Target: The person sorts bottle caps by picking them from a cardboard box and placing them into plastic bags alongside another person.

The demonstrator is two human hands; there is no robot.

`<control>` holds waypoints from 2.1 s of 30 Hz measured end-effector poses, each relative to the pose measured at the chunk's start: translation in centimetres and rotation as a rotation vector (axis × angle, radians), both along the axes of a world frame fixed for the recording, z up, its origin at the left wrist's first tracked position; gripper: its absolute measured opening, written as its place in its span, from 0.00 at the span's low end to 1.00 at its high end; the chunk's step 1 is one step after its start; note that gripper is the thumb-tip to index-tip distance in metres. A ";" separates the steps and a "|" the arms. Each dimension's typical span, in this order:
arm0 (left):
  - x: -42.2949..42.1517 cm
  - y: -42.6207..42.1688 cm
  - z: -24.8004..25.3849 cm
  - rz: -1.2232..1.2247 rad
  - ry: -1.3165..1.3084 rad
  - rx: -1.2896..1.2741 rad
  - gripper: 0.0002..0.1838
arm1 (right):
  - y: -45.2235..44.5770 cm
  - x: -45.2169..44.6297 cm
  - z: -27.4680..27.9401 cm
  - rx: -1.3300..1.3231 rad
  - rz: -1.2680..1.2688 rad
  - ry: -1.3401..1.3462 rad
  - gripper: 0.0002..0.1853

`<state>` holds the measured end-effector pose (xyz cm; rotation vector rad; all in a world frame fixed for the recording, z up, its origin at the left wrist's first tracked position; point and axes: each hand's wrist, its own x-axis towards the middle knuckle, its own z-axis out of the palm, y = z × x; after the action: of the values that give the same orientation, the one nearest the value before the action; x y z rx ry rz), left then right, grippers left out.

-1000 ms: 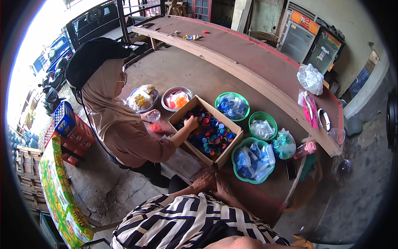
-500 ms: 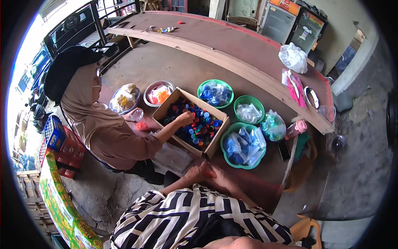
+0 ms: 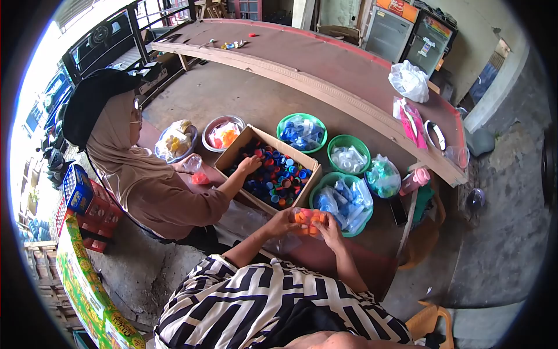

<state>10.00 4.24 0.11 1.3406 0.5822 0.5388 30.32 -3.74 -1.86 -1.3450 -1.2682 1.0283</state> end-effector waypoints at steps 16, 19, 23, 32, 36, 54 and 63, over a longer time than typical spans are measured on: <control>-3.2 4.0 -4.3 0.805 0.162 0.325 0.21 | 6.8 -6.9 -1.8 0.351 0.103 -0.698 0.41; -3.6 4.0 -4.6 0.788 0.351 0.418 0.24 | 6.5 -7.4 -2.7 0.211 0.213 -0.941 0.53; -3.9 4.3 -4.9 0.759 0.467 0.407 0.27 | 6.2 -7.4 -2.7 0.262 0.154 -1.010 0.54; -4.3 4.5 -5.4 0.707 0.528 0.493 0.24 | 5.9 -7.8 -2.3 0.217 0.116 -1.010 0.50; -4.6 4.6 -5.2 0.648 0.454 0.341 0.26 | 6.5 -8.0 -3.9 0.251 0.078 -0.942 0.44; -4.9 4.3 -5.0 0.656 0.480 0.409 0.29 | 7.2 -8.8 -3.5 0.151 0.126 -0.920 0.46; -5.1 4.7 -6.6 0.639 0.458 0.406 0.30 | 6.8 -9.0 -2.3 0.107 0.151 -0.951 0.48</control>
<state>4.91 8.91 -6.47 1.6734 1.3568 0.9080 21.35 3.09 -4.13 -1.7416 -2.0996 0.3657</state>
